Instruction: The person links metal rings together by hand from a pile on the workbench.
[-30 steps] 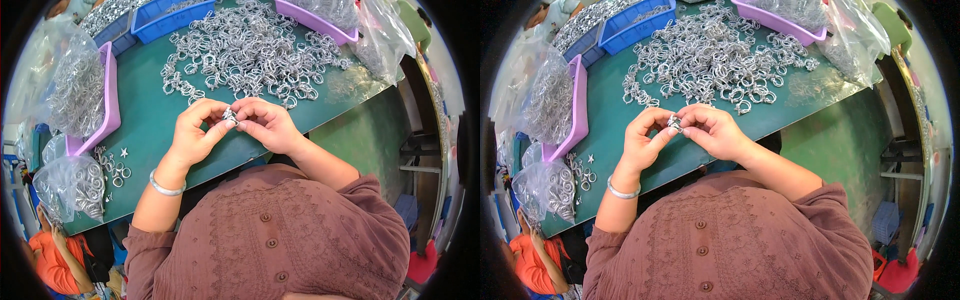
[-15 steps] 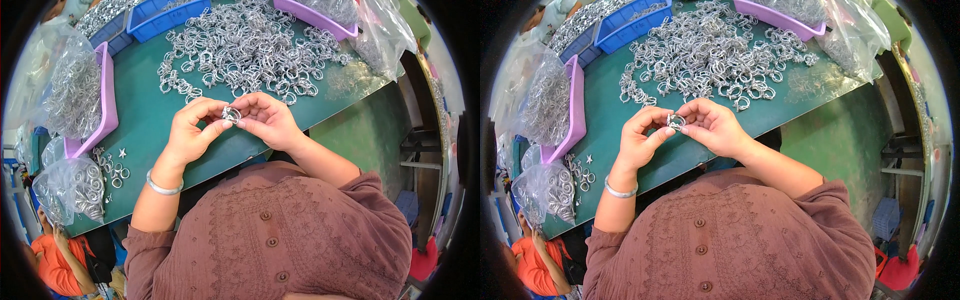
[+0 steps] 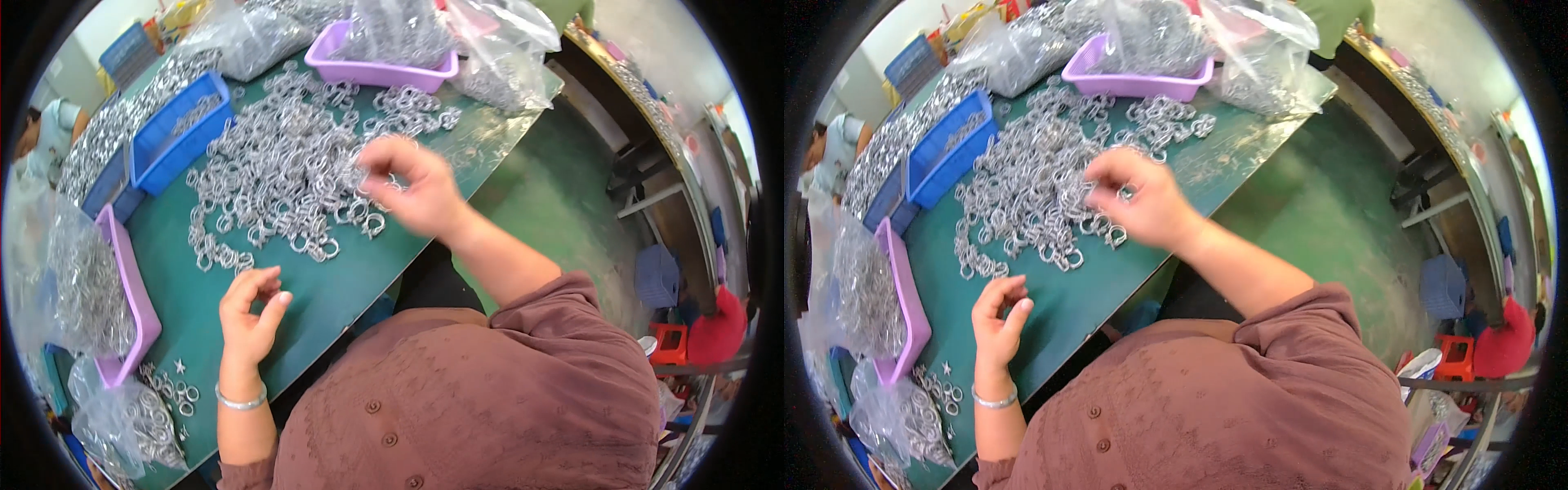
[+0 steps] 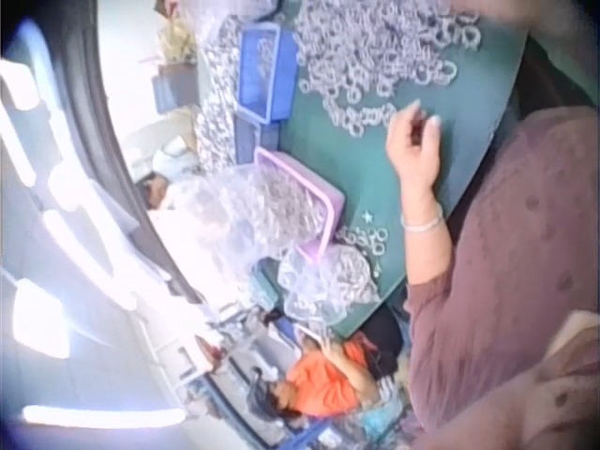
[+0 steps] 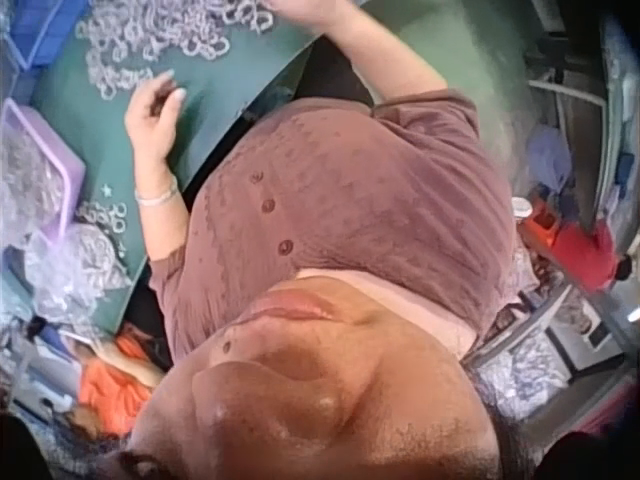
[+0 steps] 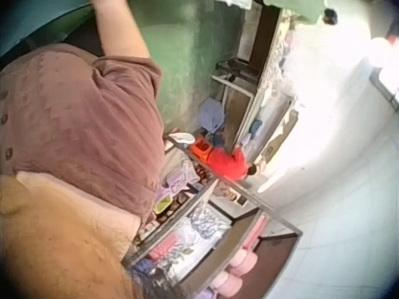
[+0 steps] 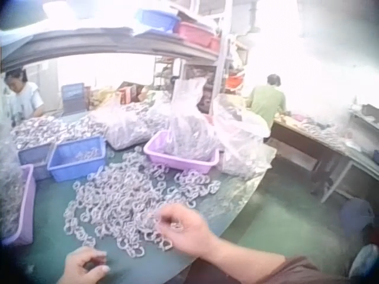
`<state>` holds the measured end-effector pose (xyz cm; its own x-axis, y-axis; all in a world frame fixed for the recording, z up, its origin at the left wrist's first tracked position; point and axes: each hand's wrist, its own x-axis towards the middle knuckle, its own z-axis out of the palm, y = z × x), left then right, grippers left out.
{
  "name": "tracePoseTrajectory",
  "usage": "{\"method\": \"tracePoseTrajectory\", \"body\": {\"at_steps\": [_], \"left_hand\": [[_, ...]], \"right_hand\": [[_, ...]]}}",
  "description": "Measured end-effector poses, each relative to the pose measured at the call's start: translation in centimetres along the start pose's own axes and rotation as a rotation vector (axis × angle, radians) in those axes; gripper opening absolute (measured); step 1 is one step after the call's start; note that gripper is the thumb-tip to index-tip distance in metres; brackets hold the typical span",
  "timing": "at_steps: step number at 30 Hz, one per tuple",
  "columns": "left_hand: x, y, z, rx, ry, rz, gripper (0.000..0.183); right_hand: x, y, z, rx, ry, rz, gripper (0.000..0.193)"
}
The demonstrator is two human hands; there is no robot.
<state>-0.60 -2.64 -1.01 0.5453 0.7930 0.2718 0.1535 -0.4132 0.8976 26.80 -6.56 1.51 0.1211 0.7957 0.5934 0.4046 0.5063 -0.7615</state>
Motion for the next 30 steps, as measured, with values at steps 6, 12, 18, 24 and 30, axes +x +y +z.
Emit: {"method": "tracePoseTrajectory", "body": {"at_steps": [6, 12, 18, 24, 30], "left_hand": [[0.8, 0.9, 0.0, 0.065, -0.042, 0.009, 0.019], [0.6, 0.6, 0.0, 0.078, -0.034, 0.034, 0.019], [1.1, 0.0, 0.0, 0.124, -0.004, 0.071, 0.019], [0.4, -0.4, 0.2, 0.126, 0.018, 0.01, 0.018], [0.6, -0.1, -0.1, 0.121, -0.019, -0.018, 0.017]], "right_hand": [[8.1, 0.9, -14.4, -0.691, 0.583, -0.2, 0.015], [13.7, 2.0, -24.7, -1.01, 0.697, 0.034, 0.026], [12.2, 1.8, -20.0, -1.221, 0.435, -0.458, 0.024], [1.6, 1.6, -3.3, -0.632, -0.127, -0.262, 0.014], [-2.4, -0.2, 4.8, -0.615, -0.325, -0.237, 0.018]]}}
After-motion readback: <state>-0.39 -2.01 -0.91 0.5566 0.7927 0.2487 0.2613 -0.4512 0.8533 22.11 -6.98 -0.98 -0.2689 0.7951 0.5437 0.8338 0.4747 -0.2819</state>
